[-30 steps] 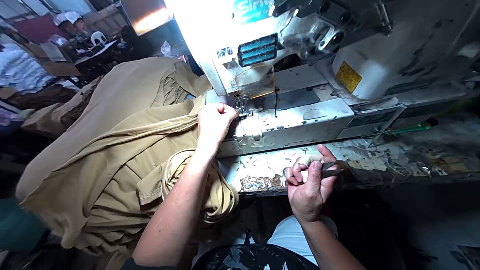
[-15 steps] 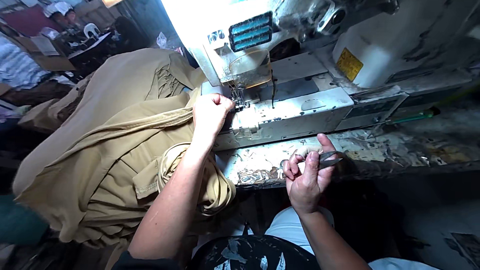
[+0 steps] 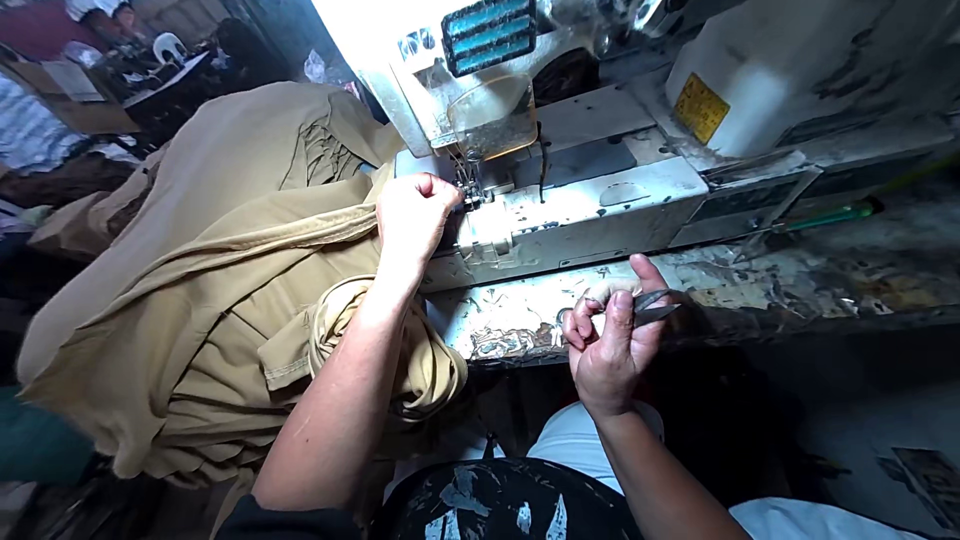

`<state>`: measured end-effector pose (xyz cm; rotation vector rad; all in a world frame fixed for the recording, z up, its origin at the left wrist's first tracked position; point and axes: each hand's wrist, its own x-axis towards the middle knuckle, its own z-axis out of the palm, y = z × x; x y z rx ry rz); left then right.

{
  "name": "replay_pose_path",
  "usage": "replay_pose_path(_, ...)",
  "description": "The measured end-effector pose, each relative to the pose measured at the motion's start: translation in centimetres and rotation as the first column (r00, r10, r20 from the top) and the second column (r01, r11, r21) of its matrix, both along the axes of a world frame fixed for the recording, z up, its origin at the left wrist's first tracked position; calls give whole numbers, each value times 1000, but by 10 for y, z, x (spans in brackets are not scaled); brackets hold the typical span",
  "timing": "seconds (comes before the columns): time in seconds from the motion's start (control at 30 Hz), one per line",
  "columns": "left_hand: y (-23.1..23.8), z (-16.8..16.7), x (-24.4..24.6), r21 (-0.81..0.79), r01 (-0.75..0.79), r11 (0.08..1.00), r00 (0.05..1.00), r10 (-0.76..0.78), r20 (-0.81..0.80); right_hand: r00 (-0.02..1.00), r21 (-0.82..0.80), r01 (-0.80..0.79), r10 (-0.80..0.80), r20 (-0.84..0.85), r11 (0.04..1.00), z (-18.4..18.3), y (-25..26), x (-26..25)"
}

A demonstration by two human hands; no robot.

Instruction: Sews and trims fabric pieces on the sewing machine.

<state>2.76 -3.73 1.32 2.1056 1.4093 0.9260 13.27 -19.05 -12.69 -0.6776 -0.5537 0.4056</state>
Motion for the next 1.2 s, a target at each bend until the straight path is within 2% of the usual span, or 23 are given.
replay_pose_path(0.4,0,-2,0,19,1,1000,1000,-2,12,1000,-25,5,-5,19,1000,-1,0,0)
replay_pose_path(0.63,-2,-1,-2,-6,23,1000,997,-22,74,999,-31,9,-8,31,999,0,0,0)
replay_pose_path(1.2,1,-3,0,34,-10,999,1000,10,-6,999,-31,-1,3,50,1000,-2,0,1)
